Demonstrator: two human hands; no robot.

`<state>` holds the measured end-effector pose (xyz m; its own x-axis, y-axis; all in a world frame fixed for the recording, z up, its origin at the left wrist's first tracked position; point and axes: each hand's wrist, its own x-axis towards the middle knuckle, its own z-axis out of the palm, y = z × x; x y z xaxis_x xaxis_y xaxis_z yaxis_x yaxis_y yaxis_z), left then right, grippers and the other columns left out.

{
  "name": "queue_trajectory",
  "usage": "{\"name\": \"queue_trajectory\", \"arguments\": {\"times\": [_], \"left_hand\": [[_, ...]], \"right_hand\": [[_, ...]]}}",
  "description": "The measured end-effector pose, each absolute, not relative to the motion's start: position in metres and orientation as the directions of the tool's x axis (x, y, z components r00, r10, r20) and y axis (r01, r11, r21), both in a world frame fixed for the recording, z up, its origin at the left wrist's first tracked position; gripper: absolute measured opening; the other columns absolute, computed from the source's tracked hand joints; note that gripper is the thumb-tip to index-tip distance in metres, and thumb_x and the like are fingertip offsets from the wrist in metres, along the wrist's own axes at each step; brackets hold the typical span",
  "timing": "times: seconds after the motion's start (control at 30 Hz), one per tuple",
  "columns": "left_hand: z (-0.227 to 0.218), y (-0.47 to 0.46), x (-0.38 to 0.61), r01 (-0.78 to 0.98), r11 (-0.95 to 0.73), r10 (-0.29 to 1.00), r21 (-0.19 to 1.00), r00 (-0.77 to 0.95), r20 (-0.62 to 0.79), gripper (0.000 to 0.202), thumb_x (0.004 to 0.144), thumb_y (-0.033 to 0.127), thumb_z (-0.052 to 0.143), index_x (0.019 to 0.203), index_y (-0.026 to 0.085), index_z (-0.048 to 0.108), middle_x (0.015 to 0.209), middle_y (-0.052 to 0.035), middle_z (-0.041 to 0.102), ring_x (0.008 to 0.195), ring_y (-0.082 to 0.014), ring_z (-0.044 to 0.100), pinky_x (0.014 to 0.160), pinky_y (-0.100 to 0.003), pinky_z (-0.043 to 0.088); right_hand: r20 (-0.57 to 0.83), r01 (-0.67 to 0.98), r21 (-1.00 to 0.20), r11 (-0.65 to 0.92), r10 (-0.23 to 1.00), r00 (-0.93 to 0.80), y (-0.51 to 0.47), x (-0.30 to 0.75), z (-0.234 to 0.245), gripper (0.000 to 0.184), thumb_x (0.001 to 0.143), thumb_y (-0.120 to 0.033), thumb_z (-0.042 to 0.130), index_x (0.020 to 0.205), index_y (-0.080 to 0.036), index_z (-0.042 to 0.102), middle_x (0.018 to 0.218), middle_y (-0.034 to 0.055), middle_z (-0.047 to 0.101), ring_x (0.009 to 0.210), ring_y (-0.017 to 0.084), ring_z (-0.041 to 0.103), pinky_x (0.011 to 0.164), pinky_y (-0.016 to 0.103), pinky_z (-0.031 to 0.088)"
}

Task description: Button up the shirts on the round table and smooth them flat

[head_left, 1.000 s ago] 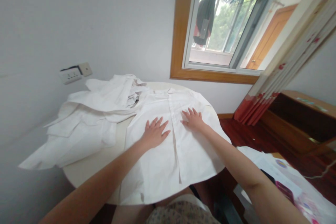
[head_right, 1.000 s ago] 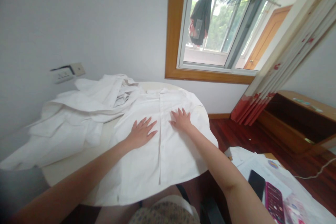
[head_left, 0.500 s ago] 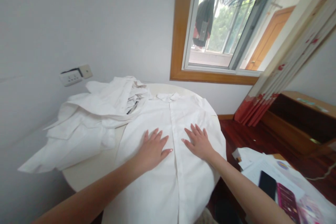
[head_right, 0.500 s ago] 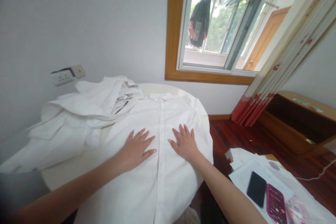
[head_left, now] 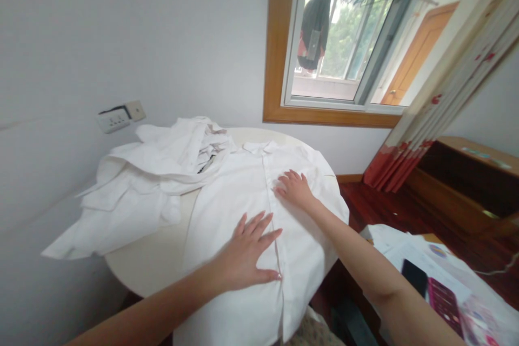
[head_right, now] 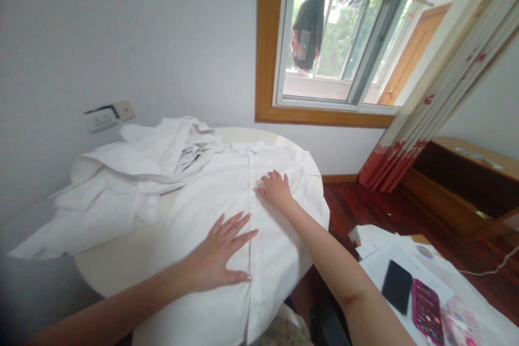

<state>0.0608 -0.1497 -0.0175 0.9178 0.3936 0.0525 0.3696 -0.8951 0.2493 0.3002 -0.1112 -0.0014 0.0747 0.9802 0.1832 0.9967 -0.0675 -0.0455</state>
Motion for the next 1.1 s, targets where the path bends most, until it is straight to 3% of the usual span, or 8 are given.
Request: {"name": "queue_trajectory", "arguments": {"times": [0.17,0.4,0.47,0.53,0.63,0.7,0.87,1.1], "left_hand": [[-0.004,-0.161,0.039,0.229,-0.924,0.252,0.305,0.967,0.035,0.076,0.077,0.061,0.054,0.144,0.036,0.027,0.153,-0.0050,0.022,0.140,-0.0324,0.019,0.113,-0.057,0.005],[-0.004,-0.182,0.014,0.218,-0.938,0.213,0.269,0.976,-0.047,0.082,0.077,0.029,0.059,0.146,0.039,0.016,0.155,-0.0017,0.016,0.141,-0.0325,0.015,0.112,-0.059,0.001],[0.003,-0.187,0.014,0.221,-0.925,0.212,0.310,0.975,-0.064,0.078,0.077,0.034,0.059,0.145,0.039,0.021,0.154,-0.0029,0.020,0.140,-0.0338,0.018,0.111,-0.060,0.005],[0.017,-0.184,0.021,0.219,-0.895,0.205,0.388,0.976,-0.078,0.069,0.075,0.048,0.061,0.140,0.036,0.037,0.148,-0.0045,0.035,0.135,-0.0349,0.030,0.110,-0.056,0.016],[0.043,-0.152,0.048,0.286,-0.841,0.282,0.459,0.956,-0.079,0.040,0.086,0.051,0.047,0.115,0.030,0.064,0.113,-0.0057,0.066,0.107,-0.0261,0.057,0.100,-0.041,0.036],[0.051,-0.116,0.074,0.402,-0.832,0.447,0.382,0.894,0.032,0.039,0.092,0.043,0.036,0.102,0.024,0.068,0.100,-0.0077,0.069,0.098,-0.0238,0.060,0.096,-0.039,0.039],[0.018,-0.026,0.117,0.752,-0.640,0.749,0.158,0.563,0.349,0.040,0.091,0.027,0.035,0.122,0.014,0.056,0.125,-0.0166,0.057,0.122,-0.0276,0.045,0.104,-0.045,0.031],[-0.041,0.015,0.108,0.856,-0.507,0.850,0.099,0.479,0.217,0.057,0.091,0.049,0.028,0.141,0.023,0.038,0.149,-0.0109,0.032,0.138,-0.0306,0.024,0.109,-0.056,0.017]], "right_hand": [[0.029,0.988,-0.101,-0.113,0.993,0.117,-0.067,0.288,-0.012,0.069,0.088,-0.069,0.015,0.145,-0.030,0.028,0.154,0.0090,0.018,0.141,0.032,0.010,0.106,0.059,0.010],[0.055,0.993,-0.104,-0.060,0.996,0.066,-0.074,0.281,-0.025,0.084,0.080,-0.079,0.016,0.147,-0.028,0.022,0.155,0.0122,0.013,0.141,0.035,0.005,0.106,0.061,0.005],[0.053,0.992,-0.107,-0.061,0.996,0.067,-0.080,0.277,-0.025,0.084,0.080,-0.079,0.016,0.147,-0.028,0.023,0.155,0.0124,0.013,0.141,0.035,0.006,0.106,0.061,0.005],[0.056,0.991,-0.114,-0.063,0.996,0.070,-0.087,0.273,-0.024,0.084,0.080,-0.079,0.018,0.147,-0.028,0.023,0.154,0.0131,0.014,0.141,0.035,0.006,0.106,0.060,0.005],[0.061,0.992,-0.120,-0.044,0.997,0.052,-0.097,0.267,-0.022,0.079,0.082,-0.076,0.021,0.147,-0.030,0.022,0.155,0.0128,0.014,0.141,0.035,0.006,0.105,0.062,0.005],[0.052,0.993,-0.120,-0.019,0.998,0.026,-0.104,0.262,-0.020,0.074,0.084,-0.073,0.025,0.146,-0.033,0.023,0.155,0.0115,0.012,0.141,0.035,0.006,0.105,0.063,0.006],[0.069,0.992,-0.123,-0.003,0.998,0.011,-0.124,0.255,-0.020,0.067,0.086,-0.069,0.027,0.144,-0.036,0.026,0.155,0.0087,0.012,0.141,0.034,0.006,0.106,0.061,0.005],[0.064,0.991,-0.133,-0.018,0.998,0.026,-0.103,0.263,-0.012,0.068,0.087,-0.071,0.016,0.143,-0.034,0.030,0.151,0.0079,0.027,0.139,0.033,0.018,0.105,0.063,0.012]]}}
